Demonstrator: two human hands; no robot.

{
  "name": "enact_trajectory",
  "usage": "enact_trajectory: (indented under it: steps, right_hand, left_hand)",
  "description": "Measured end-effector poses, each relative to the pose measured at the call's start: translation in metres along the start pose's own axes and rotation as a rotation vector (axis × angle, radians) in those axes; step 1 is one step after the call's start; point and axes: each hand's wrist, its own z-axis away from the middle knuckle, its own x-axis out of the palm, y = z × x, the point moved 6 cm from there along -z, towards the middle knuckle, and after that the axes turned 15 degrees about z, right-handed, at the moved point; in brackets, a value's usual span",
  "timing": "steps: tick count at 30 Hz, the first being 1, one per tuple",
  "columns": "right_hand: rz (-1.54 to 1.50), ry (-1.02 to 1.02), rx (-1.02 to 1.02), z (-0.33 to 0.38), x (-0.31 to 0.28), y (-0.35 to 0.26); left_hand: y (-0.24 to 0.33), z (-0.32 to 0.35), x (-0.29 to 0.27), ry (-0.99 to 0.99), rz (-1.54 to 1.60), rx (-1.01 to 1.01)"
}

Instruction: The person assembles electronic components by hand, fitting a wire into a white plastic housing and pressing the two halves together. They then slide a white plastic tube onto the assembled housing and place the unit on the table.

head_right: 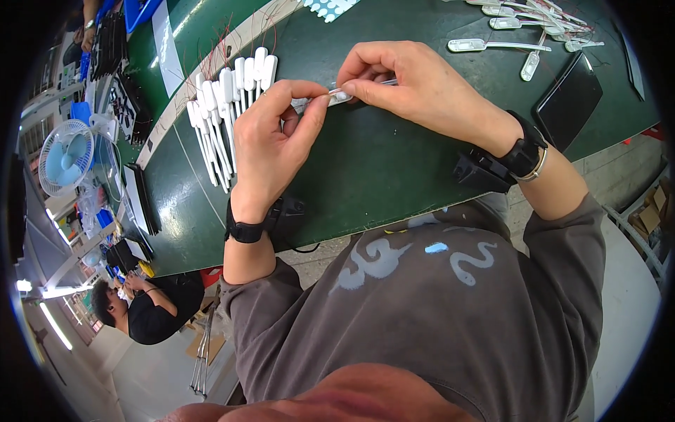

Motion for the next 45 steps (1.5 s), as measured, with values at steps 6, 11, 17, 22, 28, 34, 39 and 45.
enact_trajectory:
  steps: [6,11,17,22,28,34,39,45]
  right_hand:
    - [0.050,0.039,-0.026,0.001,-0.002,0.001]
    - [0.105,0.044,-0.022,0.000,-0.005,0.002]
    - [0.045,-0.010,0.049,-0.002,-0.005,0.005]
    - [-0.195,0.055,0.105,-0.002,-0.008,0.012]
    - [-0.674,0.228,0.103,-0.006,-0.011,0.021]
    - [-0.822,0.217,0.032,-0.002,0.013,0.014]
    - [-0.739,0.167,0.040,-0.002,0.019,0.019]
    - [0.155,0.342,-0.171,0.014,-0.030,-0.018]
  left_hand:
    - [-0.003,-0.001,-0.007,0.001,0.034,-0.070]
    - [-0.002,-0.003,-0.013,-0.019,-0.017,-0.003]
    - [-0.003,-0.006,-0.015,-0.043,-0.144,0.089]
    - [0.007,-0.014,-0.034,0.243,-0.323,0.349]
    - [0.020,-0.004,-0.051,0.434,-0.075,0.314]
    - [-0.005,-0.018,0.028,0.258,0.678,-0.178]
    - [-0.019,-0.020,0.036,0.250,0.786,-0.210]
    - [-0.023,-0.017,0.020,0.182,0.964,-0.390]
